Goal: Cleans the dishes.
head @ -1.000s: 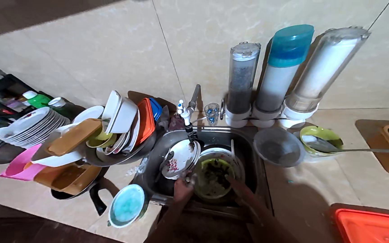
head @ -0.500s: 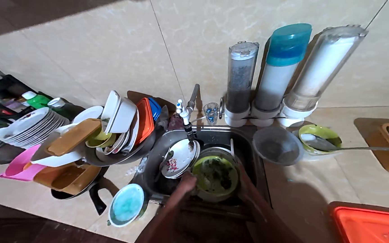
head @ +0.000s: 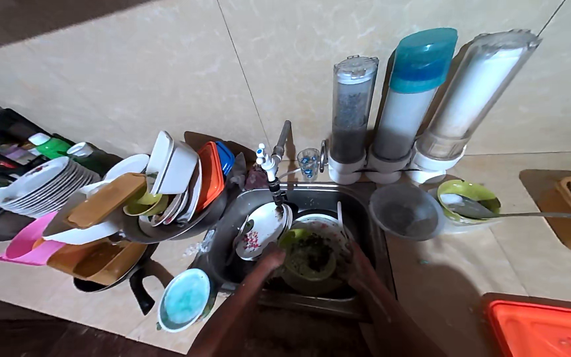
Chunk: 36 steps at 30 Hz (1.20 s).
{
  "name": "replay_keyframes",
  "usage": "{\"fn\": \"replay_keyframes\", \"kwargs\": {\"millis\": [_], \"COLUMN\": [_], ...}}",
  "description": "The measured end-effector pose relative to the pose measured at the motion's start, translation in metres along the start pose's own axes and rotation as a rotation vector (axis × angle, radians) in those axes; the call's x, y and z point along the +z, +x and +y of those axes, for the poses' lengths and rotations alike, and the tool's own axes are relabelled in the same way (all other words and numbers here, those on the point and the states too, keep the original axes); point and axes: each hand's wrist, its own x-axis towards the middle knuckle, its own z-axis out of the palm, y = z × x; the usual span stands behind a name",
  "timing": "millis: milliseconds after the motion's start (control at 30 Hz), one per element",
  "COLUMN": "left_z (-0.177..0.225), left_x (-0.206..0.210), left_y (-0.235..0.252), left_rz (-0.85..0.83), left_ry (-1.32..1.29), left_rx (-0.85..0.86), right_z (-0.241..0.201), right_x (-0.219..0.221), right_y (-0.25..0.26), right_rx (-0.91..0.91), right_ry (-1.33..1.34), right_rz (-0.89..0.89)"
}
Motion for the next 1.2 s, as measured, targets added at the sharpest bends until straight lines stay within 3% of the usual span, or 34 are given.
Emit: {"fn": "replay_keyframes", "kwargs": {"millis": [133,233,300,400,500,567,667,800,900,1000,1100,1200], "left_z": [0.021,0.053,0.062,0.034,0.023,0.019,0.016,0.011,0.011,0.008,-0.013,-0.068], "left_x": [-0.01,-0.014,-0.009,0.007,0.003,-0.002,-0.015,-0.021,-0.002,0.009,-0.01,-0.042], "left_y": [-0.014,-0.042,-0.067,-0.06,-0.049,-0.044,-0.042,-0.042,-0.041,-0.042,-0.055,-0.069], "left_rz": [0.008,0.089,0.143,0.608,0.823,0.816,0.566,0.428,0.526,0.728,0.879,0.965], "left_ry": [0.125,0.494,0.751,0.91,0.907,0.786,0.554,0.507,0.632,0.58,0.357,0.234], "left_rx": [0.041,0.148,0.329,0.882,1.063,1.046,0.914,1.096,1.263,1.27,1.09,0.75], "right_z": [-0.001,-0.002,-0.001,0.001,0.0,0.001,0.002,0.008,0.003,0.002,0.005,0.003], "right_x": [0.001,0.0,-0.002,-0.004,-0.004,-0.003,-0.002,-0.014,-0.01,0.0,-0.002,-0.006], "right_y": [-0.003,-0.002,-0.001,-0.001,-0.001,0.002,0.002,0.011,-0.001,-0.02,-0.018,-0.007], "right_rx": [0.002,0.015,-0.008,-0.002,-0.003,-0.013,-0.147,-0.632,-0.682,-0.618,-0.617,-0.635], "right_ry": [-0.017,-0.031,-0.043,-0.037,-0.064,-0.048,-0.106,-0.48,-0.767,-0.919,-0.843,-0.671], "right_rz": [0.01,-0.011,-0.029,-0.058,-0.063,-0.061,-0.162,-0.558,-0.611,-0.48,-0.335,-0.214]}}
